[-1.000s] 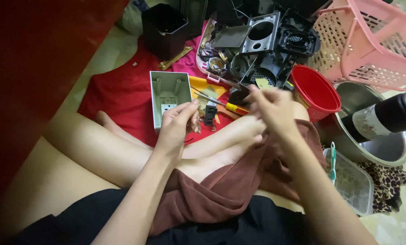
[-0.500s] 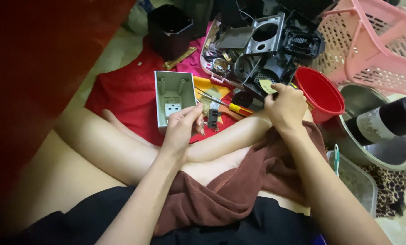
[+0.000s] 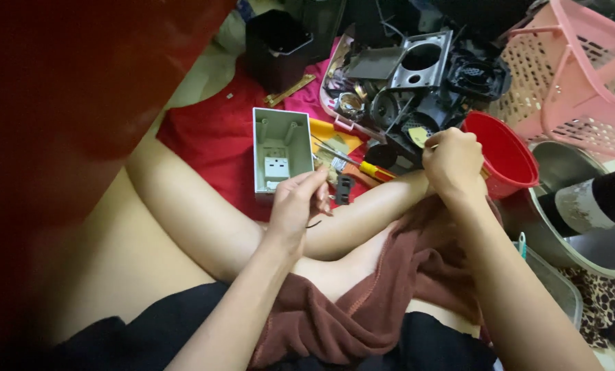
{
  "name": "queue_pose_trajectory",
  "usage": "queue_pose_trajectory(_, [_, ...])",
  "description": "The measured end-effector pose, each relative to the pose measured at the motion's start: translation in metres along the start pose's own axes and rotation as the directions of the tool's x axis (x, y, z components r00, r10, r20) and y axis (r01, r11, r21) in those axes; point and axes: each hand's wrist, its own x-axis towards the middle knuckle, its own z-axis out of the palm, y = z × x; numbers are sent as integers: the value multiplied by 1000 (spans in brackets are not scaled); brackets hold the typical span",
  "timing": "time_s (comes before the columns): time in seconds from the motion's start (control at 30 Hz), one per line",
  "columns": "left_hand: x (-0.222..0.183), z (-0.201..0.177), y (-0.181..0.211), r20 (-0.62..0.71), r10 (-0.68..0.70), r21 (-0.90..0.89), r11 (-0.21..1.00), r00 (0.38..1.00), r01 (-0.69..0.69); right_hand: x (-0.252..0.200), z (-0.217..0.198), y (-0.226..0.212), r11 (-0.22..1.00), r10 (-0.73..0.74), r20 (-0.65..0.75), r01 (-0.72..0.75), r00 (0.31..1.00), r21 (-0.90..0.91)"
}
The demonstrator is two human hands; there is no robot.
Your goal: Wiring an electrical outlet box and sorting small screws into a plastic bowl.
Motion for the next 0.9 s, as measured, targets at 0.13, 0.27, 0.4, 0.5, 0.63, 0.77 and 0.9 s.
queue_pose_trajectory(0.13, [3,0,-3,15,-25,-12,1000,1000,25,-11,-19,-12,1000,-12,20,11,1000,20])
queue_pose_trajectory(0.27, [4,-2,-1,10,-68,-56,996,998,68,-10,-19,-11,1000,-6,42,7,999,-11])
queue_pose_trajectory(0.4, [6,-4,-4,10,-82,-71,994,997,82,-7,-13,-4,999,-30,45,31,999,-31])
queue_pose_trajectory(0.5, [5,-3,-2,22,-81,-63,995,996,82,-18,-32,-20,999,-8,99,3,995,46])
queue_pose_trajectory(0.63, [6,-4,-3,26,-77,-54,995,997,79,-12,-29,-14,1000,4,150,-2,989,-13])
queue_pose_trajectory(0.77, [8,-6,-5,8,-71,-55,996,997,71,-8,-25,-16,998,52,191,-43,980,-48])
queue_pose_trajectory(0.9, [10,-10,-8,11,-68,-37,997,998,68,-8,-26,-18,996,62,184,-48,981,-78])
